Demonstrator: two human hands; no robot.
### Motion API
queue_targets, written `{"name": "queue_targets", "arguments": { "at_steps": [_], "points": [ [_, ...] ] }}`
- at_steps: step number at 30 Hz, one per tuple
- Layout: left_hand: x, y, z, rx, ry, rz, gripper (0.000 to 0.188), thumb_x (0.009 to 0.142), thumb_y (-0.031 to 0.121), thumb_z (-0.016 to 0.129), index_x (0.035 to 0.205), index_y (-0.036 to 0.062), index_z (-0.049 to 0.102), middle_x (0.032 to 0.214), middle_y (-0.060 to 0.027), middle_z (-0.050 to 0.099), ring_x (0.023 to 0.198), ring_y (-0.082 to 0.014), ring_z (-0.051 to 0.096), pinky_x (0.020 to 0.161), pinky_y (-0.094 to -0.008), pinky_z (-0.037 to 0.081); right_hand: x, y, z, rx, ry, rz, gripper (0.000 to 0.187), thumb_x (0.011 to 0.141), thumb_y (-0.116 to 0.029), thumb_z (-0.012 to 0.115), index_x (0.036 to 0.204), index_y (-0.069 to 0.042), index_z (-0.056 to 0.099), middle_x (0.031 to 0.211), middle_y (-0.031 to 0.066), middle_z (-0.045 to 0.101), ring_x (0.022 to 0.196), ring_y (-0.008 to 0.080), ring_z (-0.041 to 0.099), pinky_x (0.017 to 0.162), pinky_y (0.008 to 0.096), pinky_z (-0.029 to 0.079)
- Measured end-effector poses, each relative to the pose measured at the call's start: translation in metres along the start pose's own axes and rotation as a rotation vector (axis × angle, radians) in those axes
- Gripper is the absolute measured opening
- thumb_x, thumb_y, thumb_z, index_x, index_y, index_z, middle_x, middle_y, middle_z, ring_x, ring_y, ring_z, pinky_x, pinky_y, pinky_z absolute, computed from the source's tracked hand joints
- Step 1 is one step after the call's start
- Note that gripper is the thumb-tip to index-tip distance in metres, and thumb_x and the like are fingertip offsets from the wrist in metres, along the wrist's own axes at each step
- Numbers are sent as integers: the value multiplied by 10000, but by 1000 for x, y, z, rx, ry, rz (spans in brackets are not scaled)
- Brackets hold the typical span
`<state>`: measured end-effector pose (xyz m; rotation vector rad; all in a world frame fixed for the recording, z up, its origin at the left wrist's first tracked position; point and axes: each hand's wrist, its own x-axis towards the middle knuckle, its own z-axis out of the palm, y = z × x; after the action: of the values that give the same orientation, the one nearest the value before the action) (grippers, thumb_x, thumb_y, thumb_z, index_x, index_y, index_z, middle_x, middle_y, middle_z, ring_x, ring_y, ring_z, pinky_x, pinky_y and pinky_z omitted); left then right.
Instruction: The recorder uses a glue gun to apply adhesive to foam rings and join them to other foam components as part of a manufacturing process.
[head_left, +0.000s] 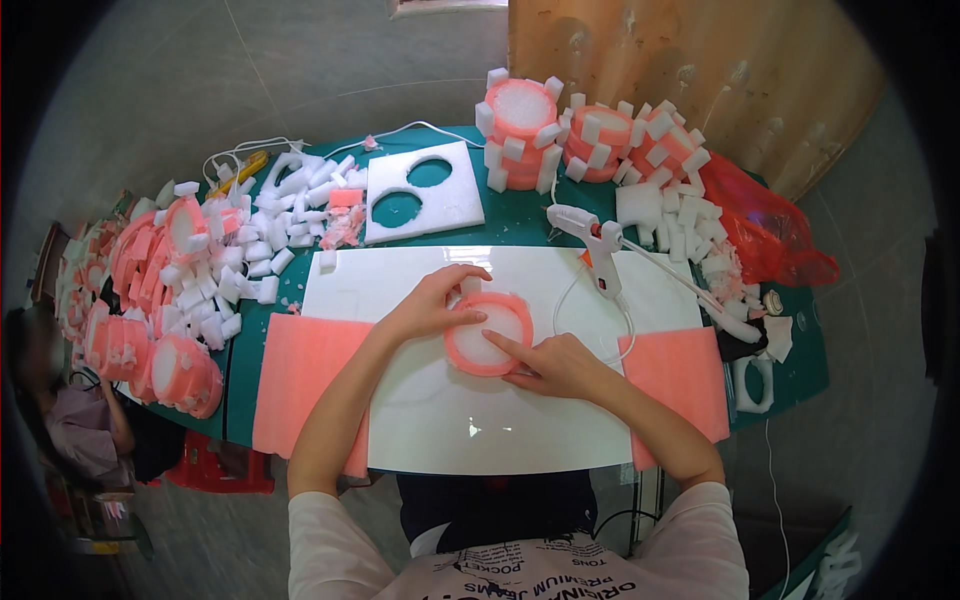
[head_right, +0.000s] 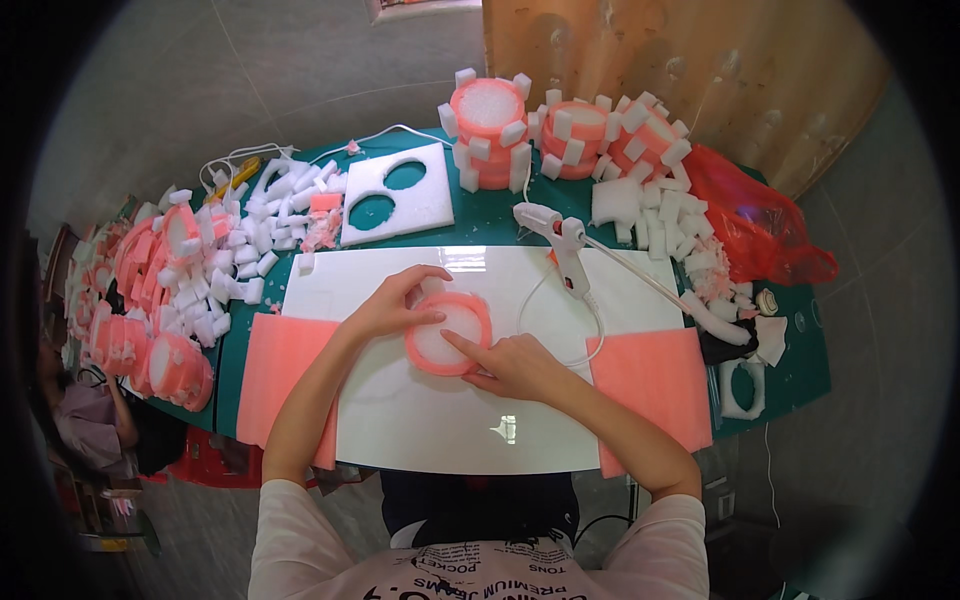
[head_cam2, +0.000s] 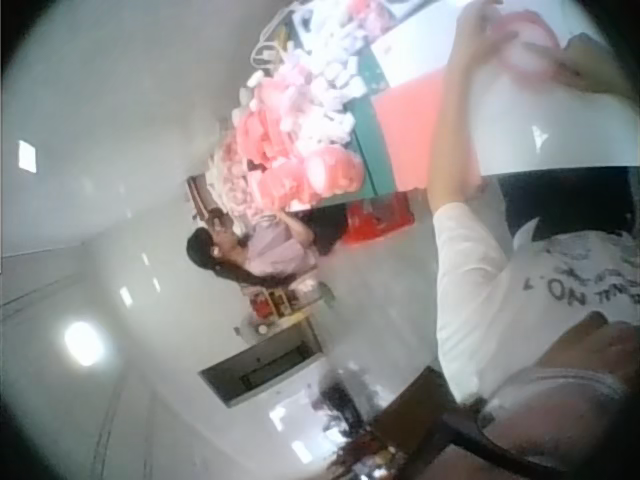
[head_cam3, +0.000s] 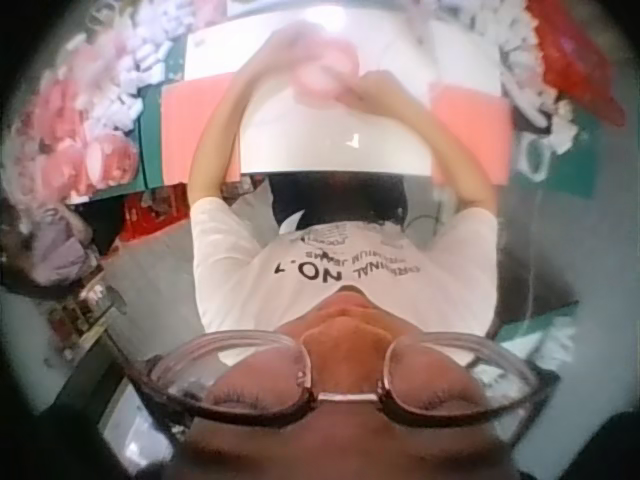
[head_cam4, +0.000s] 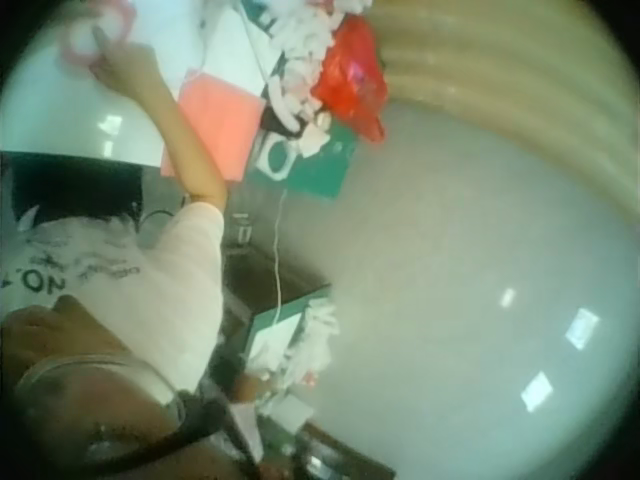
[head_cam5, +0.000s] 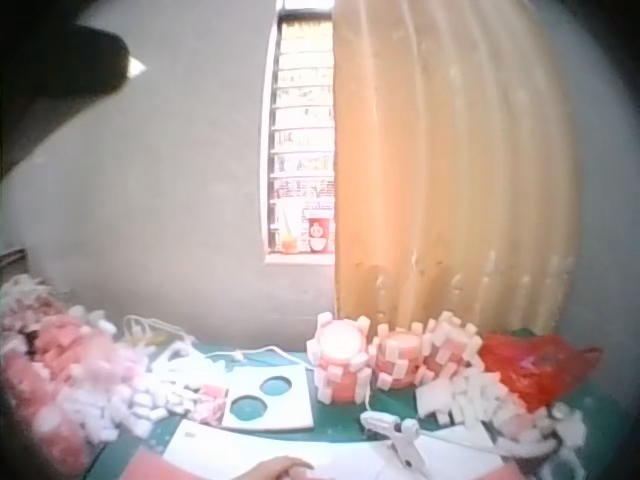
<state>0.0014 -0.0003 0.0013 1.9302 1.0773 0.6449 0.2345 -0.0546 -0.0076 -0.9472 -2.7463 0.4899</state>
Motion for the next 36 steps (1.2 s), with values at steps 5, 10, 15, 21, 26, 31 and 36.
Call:
{"name": "queue_targets", "arguments": {
  "at_steps": [5, 10, 15, 21, 26, 31, 36],
  "points": [
    [-1, -1, 0, 12, 6, 31, 489, 699, 214, 711, 1142, 94, 543, 1102, -75, 562, 836, -196, 518, 752, -299, 438, 1, 1, 1, -14, -16, -1, 628, 803, -307, 599, 1356, -217, 316, 567, 32, 562, 472, 261, 554, 438, 362, 421],
    [-1, 4, 2, 33, 43, -17, 544, 695, 224, 726, 1186, 111, 520, 1012, -103, 576, 821, -204, 533, 722, -301, 448, 0, -1, -6, 36, -33, -15, 597, 815, -298, 578, 1349, -215, 326, 561, 39, 551, 463, 266, 539, 438, 367, 413],
    [-1, 1, 5, 23, 87, -43, 573, 700, 249, 734, 1208, 113, 506, 924, -123, 586, 787, -210, 549, 703, -305, 457, 0, 2, -5, 7, -23, -56, 560, 841, -273, 544, 1351, -218, 322, 549, 54, 524, 448, 269, 521, 427, 369, 396],
    [2, -7, 6, 29, 117, -31, 569, 712, 275, 731, 1202, 85, 511, 858, -126, 589, 761, -200, 556, 697, -302, 461, 2, -1, 2, -65, 45, -19, 522, 843, -314, 557, 1323, -226, 371, 560, 51, 535, 449, 249, 531, 412, 355, 378],
    [4, -13, 5, 44, 105, -57, 546, 719, 234, 722, 1203, 91, 512, 859, -84, 589, 775, -170, 545, 713, -277, 455, 3, 2, 8, -64, 234, 38, 552, 759, -408, 632, 1250, -212, 473, 580, 37, 552, 478, 217, 554, 425, 337, 380],
    [3, -19, 5, 4, 75, 29, 641, 730, 301, 703, 1250, 37, 437, 1046, -161, 531, 909, -244, 536, 814, -322, 442, 5, -1, 5, -44, 269, 162, 659, 650, -497, 692, 1221, -220, 513, 570, 36, 554, 490, 201, 558, 455, 310, 397],
    [4, -18, 5, 89, 47, 28, 730, 679, 300, 739, 1276, 45, 405, 1179, -164, 472, 1016, -265, 507, 887, -338, 422, 5, 0, 3, -13, 256, 177, 669, 653, -513, 693, 1224, -218, 506, 564, 39, 549, 497, 210, 562, 467, 316, 407]
  ]
}}
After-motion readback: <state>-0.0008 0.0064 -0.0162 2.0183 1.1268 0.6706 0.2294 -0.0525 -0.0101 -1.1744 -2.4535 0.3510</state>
